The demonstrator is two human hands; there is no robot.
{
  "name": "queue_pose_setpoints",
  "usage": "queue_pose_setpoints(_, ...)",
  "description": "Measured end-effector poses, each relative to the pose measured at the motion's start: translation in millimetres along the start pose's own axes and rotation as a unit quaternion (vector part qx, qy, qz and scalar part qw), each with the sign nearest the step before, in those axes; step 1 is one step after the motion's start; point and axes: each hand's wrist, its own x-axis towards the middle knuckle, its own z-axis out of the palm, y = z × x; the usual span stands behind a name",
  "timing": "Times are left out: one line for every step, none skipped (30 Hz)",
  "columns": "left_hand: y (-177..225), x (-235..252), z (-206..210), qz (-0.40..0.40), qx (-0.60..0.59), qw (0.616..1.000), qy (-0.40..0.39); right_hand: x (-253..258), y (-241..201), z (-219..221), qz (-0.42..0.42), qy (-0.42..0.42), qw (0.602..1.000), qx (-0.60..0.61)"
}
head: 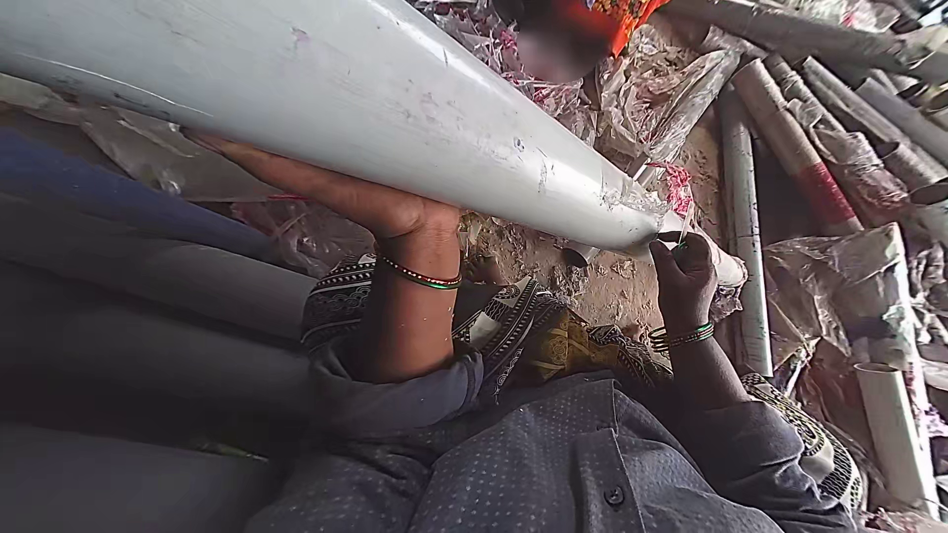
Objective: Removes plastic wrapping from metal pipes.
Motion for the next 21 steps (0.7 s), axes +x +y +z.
queue_pose_setpoints(0.0, 0.0, 0.6, -0.002, -0.001, 1.0, 0.0, 2.1, -1.2, -0.9, -0.004, 0.002, 1.0, -0.017)
queue_pose_setpoints(-0.5, 0.6, -0.2, 0.0, -0.004, 1.0, -0.002, 4.4, -1.6, -2.0, -0.007, 0.005, 1.0, -0.024)
queue_pose_setpoints(-1.0, 1.4, -1.2, -0.003, -0.01, 1.0, -0.006, 7.0, -0.5, -2.9, -0.008, 0.014, 1.0, -0.018)
queue_pose_setpoints(-0.9, 1.7, -1.4, -0.01, -0.019, 1.0, -0.013, 10.3, 2.7, -3.6, -0.005, 0.028, 1.0, -0.002)
queue_pose_setpoints(-0.8, 1.8, -2.1, -0.017, -0.027, 0.999, -0.019, 13.3, 6.9, -4.4, -0.001, 0.041, 0.999, 0.019)
queue_pose_setpoints(-0.8, 1.7, -2.7, -0.023, -0.032, 0.999, -0.023, 15.2, 10.8, -5.3, 0.003, 0.051, 0.998, 0.035)
queue_pose_setpoints(-0.9, 1.8, -2.9, -0.024, -0.031, 0.999, -0.022, 15.6, 13.3, -6.4, 0.004, 0.055, 0.998, 0.04)
queue_pose_setpoints(-1.3, 1.9, -2.5, -0.021, -0.028, 0.999, -0.022, 14.3, 14.0, -7.2, 0.006, 0.05, 0.998, 0.04)
queue_pose_setpoints(-1.7, 2.1, -2.3, -0.017, -0.025, 0.999, -0.021, 11.7, 13.4, -7.5, 0.005, 0.041, 0.998, 0.036)
queue_pose_setpoints(-2.0, 2.4, -2.1, -0.017, -0.027, 0.999, -0.02, 7.7, 11.3, -7.2, 0.006, 0.03, 0.999, 0.031)
queue_pose_setpoints(-1.9, 2.4, -2.2, -0.021, -0.029, 0.999, -0.022, 3.9, 9.7, -5.7, 0.003, 0.024, 0.999, 0.026)
queue_pose_setpoints(-1.6, 2.1, -1.7, -0.023, -0.032, 0.999, -0.021, 1.3, 10.6, -2.8, -0.01, 0.024, 0.999, 0.022)
queue_pose_setpoints(-1.5, 1.9, -1.9, -0.025, -0.033, 0.999, -0.021, -0.2, 12.4, -0.2, -0.023, 0.024, 0.999, 0.016)
queue_pose_setpoints(-1.4, 1.6, -2.9, -0.028, -0.037, 0.999, -0.022, -0.6, 14.0, 1.6, -0.039, 0.025, 0.999, 0.002)
queue_pose_setpoints(-1.2, 1.5, -4.4, -0.031, -0.043, 0.998, -0.028, 0.1, 14.6, 3.2, -0.053, 0.028, 0.998, -0.014)
queue_pose_setpoints(-0.8, 1.0, -4.5, -0.032, -0.045, 0.998, -0.029, 1.3, 13.6, 4.2, -0.065, 0.032, 0.997, -0.029)
queue_pose_setpoints(-0.1, -0.1, -3.4, -0.035, -0.046, 0.998, -0.027, 2.8, 11.8, 4.3, -0.075, 0.036, 0.996, -0.046)
queue_pose_setpoints(0.7, -1.5, -1.1, -0.038, -0.045, 0.998, -0.019, 4.8, 10.0, 3.5, -0.083, 0.039, 0.994, -0.058)
queue_pose_setpoints(1.0, -2.5, 0.5, -0.039, -0.043, 0.998, -0.01, 7.1, 9.1, 2.6, -0.091, 0.04, 0.993, -0.069)
queue_pose_setpoints(1.6, -3.2, 1.8, -0.038, -0.046, 0.998, -0.01, 8.9, 8.9, 2.2, -0.097, 0.04, 0.991, -0.08)
queue_pose_setpoints(2.0, -3.1, 2.7, -0.037, -0.053, 0.998, -0.013, 10.4, 8.2, 1.8, -0.101, 0.038, 0.99, -0.093)
